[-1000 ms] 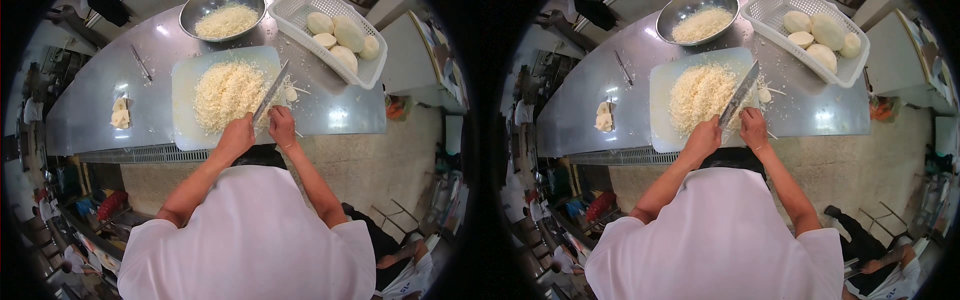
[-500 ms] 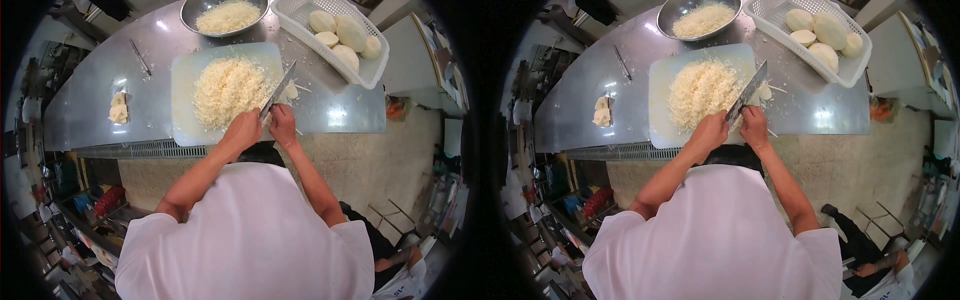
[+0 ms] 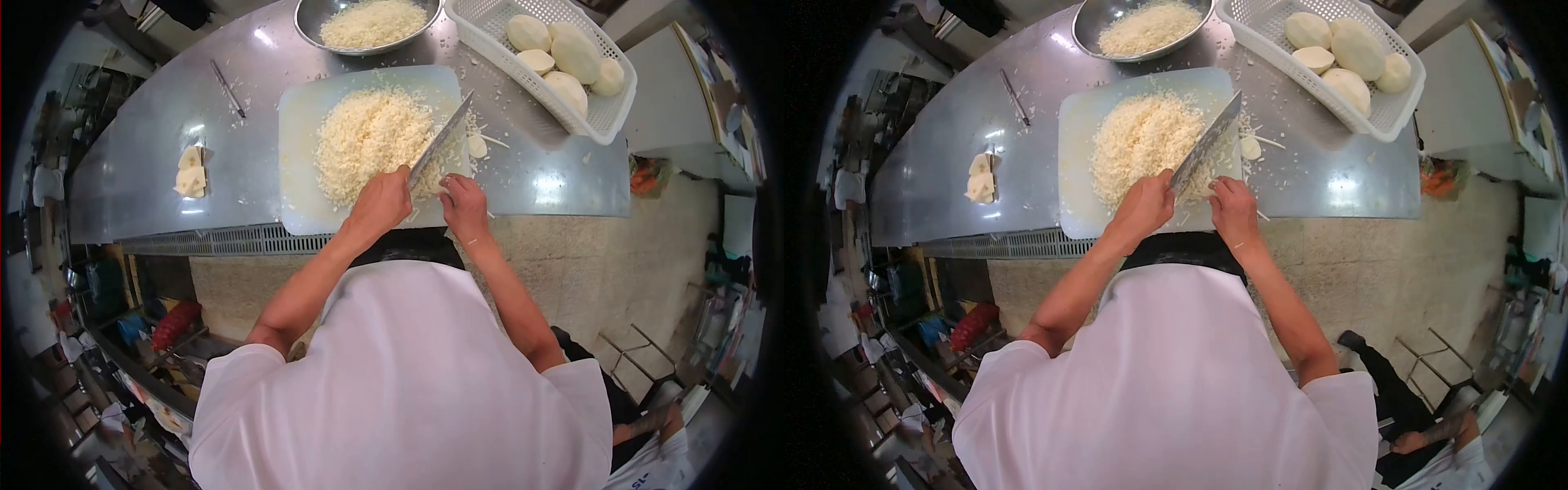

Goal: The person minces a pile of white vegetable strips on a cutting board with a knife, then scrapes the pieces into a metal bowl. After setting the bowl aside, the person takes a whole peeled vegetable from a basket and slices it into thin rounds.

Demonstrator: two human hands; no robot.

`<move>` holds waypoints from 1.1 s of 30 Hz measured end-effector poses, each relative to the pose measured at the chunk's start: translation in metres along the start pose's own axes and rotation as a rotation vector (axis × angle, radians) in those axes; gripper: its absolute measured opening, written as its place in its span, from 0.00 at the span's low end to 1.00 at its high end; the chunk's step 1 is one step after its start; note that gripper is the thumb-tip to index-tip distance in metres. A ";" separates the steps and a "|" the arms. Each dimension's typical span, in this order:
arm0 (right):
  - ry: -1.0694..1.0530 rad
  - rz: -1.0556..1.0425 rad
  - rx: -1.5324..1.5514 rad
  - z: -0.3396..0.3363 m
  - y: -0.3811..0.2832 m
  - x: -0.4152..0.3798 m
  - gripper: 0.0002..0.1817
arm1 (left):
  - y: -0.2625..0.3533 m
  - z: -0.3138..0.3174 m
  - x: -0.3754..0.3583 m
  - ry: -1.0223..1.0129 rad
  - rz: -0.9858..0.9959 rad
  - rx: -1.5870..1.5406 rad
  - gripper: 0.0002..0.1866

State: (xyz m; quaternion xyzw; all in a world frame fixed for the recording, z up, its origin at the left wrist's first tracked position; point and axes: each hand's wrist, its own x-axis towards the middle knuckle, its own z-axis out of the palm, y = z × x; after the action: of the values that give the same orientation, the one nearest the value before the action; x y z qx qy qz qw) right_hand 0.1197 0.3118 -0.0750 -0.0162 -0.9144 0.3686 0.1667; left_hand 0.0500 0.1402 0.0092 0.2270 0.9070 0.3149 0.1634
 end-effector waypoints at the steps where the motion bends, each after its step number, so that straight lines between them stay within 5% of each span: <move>1: 0.008 -0.013 0.006 0.003 0.000 0.002 0.13 | 0.004 -0.006 0.000 -0.014 0.007 0.043 0.04; 11: -0.131 0.081 0.008 -0.009 -0.004 0.012 0.08 | 0.015 0.001 -0.013 -0.041 0.005 -0.026 0.05; 33: -0.033 0.034 0.036 -0.009 -0.002 -0.002 0.04 | 0.009 0.034 0.002 -0.047 0.047 -0.078 0.05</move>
State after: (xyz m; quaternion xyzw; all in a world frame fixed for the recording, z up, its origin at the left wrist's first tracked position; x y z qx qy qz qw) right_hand 0.1250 0.3164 -0.0679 -0.0225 -0.9098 0.3880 0.1456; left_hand 0.0660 0.1647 -0.0113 0.2490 0.8844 0.3482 0.1861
